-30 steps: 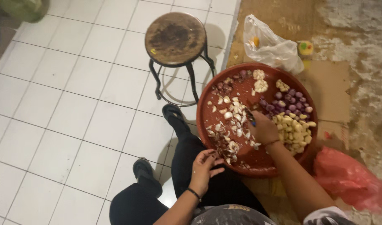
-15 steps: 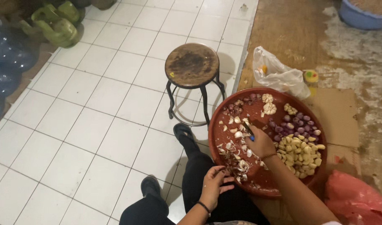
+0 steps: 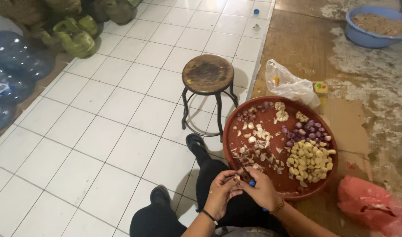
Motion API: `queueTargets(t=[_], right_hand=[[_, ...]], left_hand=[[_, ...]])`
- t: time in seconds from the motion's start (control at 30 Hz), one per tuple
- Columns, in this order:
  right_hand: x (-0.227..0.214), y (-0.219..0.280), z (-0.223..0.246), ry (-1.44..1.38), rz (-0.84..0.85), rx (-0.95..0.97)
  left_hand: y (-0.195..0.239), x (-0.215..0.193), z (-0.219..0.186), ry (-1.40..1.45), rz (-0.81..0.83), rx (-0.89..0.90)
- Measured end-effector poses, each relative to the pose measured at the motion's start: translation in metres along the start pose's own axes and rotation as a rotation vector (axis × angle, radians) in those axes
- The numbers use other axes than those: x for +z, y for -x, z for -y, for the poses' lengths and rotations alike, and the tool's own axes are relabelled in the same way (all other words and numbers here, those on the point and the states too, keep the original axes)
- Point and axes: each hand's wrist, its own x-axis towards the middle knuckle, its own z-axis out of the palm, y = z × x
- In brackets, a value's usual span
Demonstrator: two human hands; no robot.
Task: The person sits on the floor and peels garlic cloves one by one using a small knife. Peeled cloves are placed in a red tray alongside other ingredients, while skins are discarded into the same tray.
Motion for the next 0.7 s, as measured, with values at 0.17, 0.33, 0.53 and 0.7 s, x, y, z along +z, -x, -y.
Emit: queueTargets(t=[0.17, 0.33, 0.53, 0.7], right_hand=[[0.008, 0.011, 0.015, 0.129, -0.054, -0.523], [0.005, 0.027, 0.035, -0.020, 0.278, -0.188], [0.024, 0.050, 0.066, 0.219, 0.301, -0.215], [0.029, 0.050, 0.078, 0.290, 0.357, -0.236]], left_hand=[[0.021, -0.009, -0.007, 0.017, -0.005, 0.195], [0.043, -0.022, -0.014, 0.087, -0.025, 0.276], [0.073, -0.019, -0.028, 0.097, 0.021, 0.293], [0.085, -0.018, -0.035, 0.055, 0.031, 0.334]])
